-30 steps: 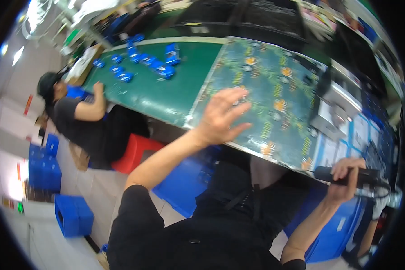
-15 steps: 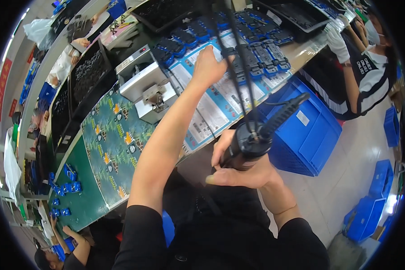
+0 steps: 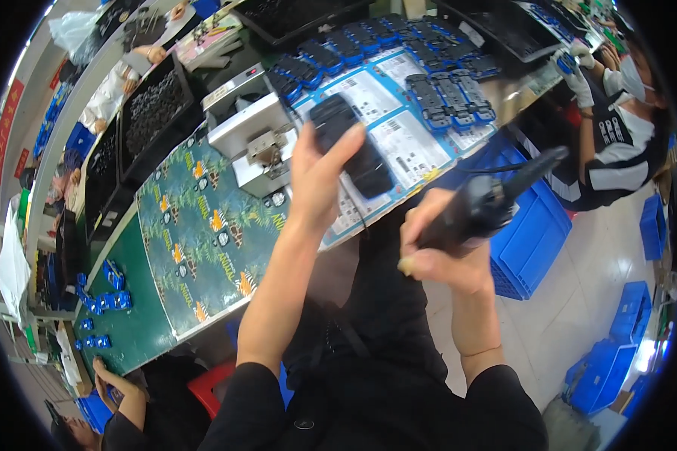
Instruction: The person assembles toy cars by fastening the car chassis and bodies together, driving screws into the underside using an electric screwdriver, and sliding the assembled toy cars across the table.
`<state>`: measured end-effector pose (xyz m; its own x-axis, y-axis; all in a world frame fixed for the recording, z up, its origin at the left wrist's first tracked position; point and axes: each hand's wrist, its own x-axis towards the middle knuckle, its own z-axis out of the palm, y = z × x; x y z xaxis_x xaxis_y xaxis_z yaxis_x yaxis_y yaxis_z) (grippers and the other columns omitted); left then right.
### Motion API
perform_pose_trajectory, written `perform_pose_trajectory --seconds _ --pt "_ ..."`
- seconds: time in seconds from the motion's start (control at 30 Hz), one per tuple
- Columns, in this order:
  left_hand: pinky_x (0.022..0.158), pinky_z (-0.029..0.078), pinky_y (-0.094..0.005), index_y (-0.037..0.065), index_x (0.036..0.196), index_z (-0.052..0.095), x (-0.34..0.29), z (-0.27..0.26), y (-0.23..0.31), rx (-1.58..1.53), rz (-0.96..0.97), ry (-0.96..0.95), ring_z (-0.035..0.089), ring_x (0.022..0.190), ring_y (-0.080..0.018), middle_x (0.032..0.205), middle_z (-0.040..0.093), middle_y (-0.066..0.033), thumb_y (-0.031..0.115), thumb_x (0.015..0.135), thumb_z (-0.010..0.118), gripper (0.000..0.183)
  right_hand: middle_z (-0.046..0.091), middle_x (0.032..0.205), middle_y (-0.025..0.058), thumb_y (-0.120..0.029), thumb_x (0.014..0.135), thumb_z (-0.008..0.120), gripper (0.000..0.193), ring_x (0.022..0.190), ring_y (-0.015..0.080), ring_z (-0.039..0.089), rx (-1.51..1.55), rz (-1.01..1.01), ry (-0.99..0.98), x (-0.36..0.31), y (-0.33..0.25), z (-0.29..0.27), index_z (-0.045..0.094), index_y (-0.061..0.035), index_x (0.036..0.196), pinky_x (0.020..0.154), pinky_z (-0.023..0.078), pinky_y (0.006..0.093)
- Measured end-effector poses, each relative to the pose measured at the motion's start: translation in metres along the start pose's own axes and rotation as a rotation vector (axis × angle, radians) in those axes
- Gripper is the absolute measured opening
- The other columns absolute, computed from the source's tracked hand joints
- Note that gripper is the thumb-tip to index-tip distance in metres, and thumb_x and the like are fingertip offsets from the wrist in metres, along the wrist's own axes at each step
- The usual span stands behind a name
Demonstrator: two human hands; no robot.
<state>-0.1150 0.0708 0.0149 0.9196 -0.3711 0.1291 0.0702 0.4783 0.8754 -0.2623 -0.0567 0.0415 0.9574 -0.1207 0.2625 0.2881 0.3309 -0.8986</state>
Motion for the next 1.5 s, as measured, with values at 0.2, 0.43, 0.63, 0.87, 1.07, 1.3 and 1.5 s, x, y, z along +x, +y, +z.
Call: perform_pose_trajectory --seconds 0.2,0.43,0.63,0.87,1.07,1.3,1.5 --pt "0.076 0.060 -0.0390 0.001 0.116 0.055 -0.105 -0.092 0.045 -0.267 -0.024 0.334 0.068 0.089 -0.0207 0.102 0.066 -0.0127 0.019 0.098 0.058 0.025 0.046 0.059 0.0048 -0.012 0.090 0.056 0.014 0.046 0.0141 0.045 0.123 -0.254 -0.094 0.038 0.014 0.018 0.046 -0.0019 0.090 0.046 0.041 0.0288" --pt "0.068 0.059 -0.0330 0.003 0.110 0.057 -0.114 -0.143 0.018 -0.113 -0.072 0.434 0.069 0.076 -0.0183 0.097 0.067 -0.0120 0.023 0.096 0.064 0.025 0.054 0.061 0.0055 -0.002 0.086 0.067 0.012 0.048 0.0151 0.053 0.215 -0.456 0.031 0.127 0.045 0.095 0.055 -0.0024 0.088 0.053 0.048 0.0303" --pt "0.072 0.059 -0.0316 0.002 0.112 0.058 -0.111 -0.150 0.010 -0.045 -0.037 0.375 0.069 0.081 -0.0176 0.099 0.068 -0.0119 0.020 0.093 0.068 0.028 0.054 0.056 0.0054 -0.003 0.086 0.070 0.014 0.045 0.0150 0.054 -0.163 -0.556 0.033 0.161 0.072 0.126 0.056 -0.0013 0.084 0.051 0.049 0.0309" --pt "0.074 0.059 -0.0314 0.001 0.112 0.057 -0.112 -0.150 0.012 -0.030 -0.043 0.333 0.069 0.081 -0.0172 0.099 0.068 -0.0122 0.018 0.093 0.068 0.028 0.055 0.054 0.0035 -0.004 0.084 0.072 0.020 0.044 0.0121 0.055 -0.343 -0.485 -0.081 0.169 0.067 0.143 0.057 -0.0039 0.072 0.049 0.047 0.0246" --pt "0.074 0.058 -0.0301 0.001 0.112 0.058 -0.113 -0.149 0.009 -0.051 -0.013 0.358 0.068 0.084 -0.0157 0.100 0.069 -0.0111 0.019 0.092 0.069 0.029 0.048 0.058 0.0030 -0.007 0.089 0.065 0.013 0.046 0.0143 0.048 -0.152 -0.336 -0.077 0.153 0.057 0.129 0.054 -0.0042 0.083 0.048 0.041 0.0296" --pt "0.073 0.056 -0.0299 0.003 0.111 0.059 -0.116 -0.146 0.011 0.018 -0.018 0.353 0.068 0.081 -0.0154 0.098 0.068 -0.0096 0.021 0.095 0.065 0.025 0.047 0.060 0.0052 -0.010 0.094 0.054 0.010 0.049 0.0163 0.049 0.264 -0.420 -0.174 0.104 0.044 0.131 0.051 -0.0041 0.087 0.053 0.047 0.0324" --pt "0.074 0.057 -0.0343 0.000 0.115 0.058 -0.118 -0.150 0.011 -0.084 -0.090 0.337 0.068 0.082 -0.0209 0.095 0.067 -0.0126 0.053 0.104 0.028 0.062 0.047 0.062 0.0051 -0.012 0.095 0.052 0.010 0.050 0.0165 0.049 0.293 -0.457 -0.192 0.101 0.045 0.129 0.050 -0.0047 0.089 0.055 0.047 0.0338"
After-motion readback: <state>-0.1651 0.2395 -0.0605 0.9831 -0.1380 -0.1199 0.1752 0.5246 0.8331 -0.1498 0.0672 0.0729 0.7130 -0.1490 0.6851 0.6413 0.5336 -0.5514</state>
